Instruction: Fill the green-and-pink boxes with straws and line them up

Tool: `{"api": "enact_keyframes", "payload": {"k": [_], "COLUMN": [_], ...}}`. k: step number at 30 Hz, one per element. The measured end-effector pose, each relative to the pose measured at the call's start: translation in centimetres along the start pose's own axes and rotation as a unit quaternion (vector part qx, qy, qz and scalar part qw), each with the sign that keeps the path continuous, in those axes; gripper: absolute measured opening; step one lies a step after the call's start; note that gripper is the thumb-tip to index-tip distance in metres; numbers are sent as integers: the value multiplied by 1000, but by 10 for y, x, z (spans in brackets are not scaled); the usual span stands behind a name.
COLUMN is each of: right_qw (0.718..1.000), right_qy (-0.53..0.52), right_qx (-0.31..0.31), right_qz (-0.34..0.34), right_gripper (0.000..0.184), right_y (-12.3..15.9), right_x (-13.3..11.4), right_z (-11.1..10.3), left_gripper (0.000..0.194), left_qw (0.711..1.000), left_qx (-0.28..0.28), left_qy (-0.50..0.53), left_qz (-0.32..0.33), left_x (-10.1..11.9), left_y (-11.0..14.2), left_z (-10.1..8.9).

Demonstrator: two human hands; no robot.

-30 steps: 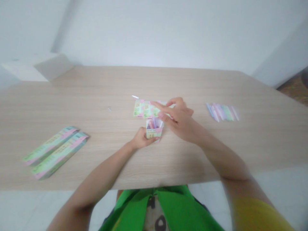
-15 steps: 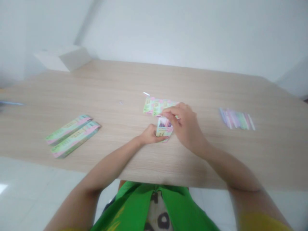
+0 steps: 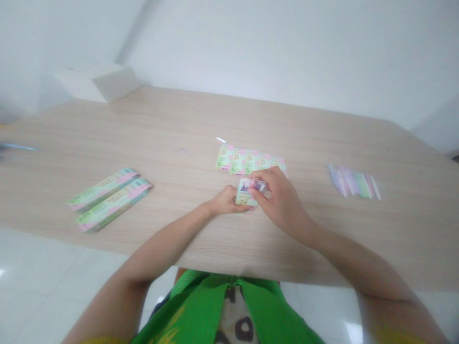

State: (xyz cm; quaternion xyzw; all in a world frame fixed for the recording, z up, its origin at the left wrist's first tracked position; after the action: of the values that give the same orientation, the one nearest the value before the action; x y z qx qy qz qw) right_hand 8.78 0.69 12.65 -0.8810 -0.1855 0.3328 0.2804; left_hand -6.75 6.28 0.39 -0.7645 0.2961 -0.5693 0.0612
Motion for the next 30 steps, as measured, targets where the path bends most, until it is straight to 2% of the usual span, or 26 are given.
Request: {"api": "enact_keyframes", "payload": {"k": [5,9,14,19,26,30], "right_qw": [996,994,996,987,995,991], "right_qy": [-43,-41,-1,-67,-41,-86], "right_qx": [69,58,28,37,23,35], "right_qz": [26,82,80,141,86,97], "right_gripper": [21,24,34,29,15,14], "right_y": [-5,-6,-1,9,16,5], "right_x": [-1,1,4,14,16,10], "right_z": [-7,-7,-4,-16,-16,-26], "left_gripper": [34,33,34,35,32,31], "left_qw": [999,999,997,995,996,996], "left_qx": [-34,-47,-63,-65,-58,-62], "left_qy": [13,8,40,50,53,53], "left_qz": [-11,-15,-37,-50,-37,-41], "left_x": [-3,-3,-4,-5,-2,1], "left_y": [-1,-1,0,0,1,0], "left_z": [-1,-2,-2,-1,-2,-2]}}
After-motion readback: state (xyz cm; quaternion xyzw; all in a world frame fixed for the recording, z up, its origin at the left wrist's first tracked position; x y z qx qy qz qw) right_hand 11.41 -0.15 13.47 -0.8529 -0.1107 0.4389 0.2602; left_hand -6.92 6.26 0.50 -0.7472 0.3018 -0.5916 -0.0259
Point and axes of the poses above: each hand's wrist, its own y-axis away from the middle knuckle, its own z-axis out of the palm, x = y × z, the point moved 2 cm from there along -y, towards the middle knuckle, and after that the axes turned 15 degrees about x, right-handed, at the moved point
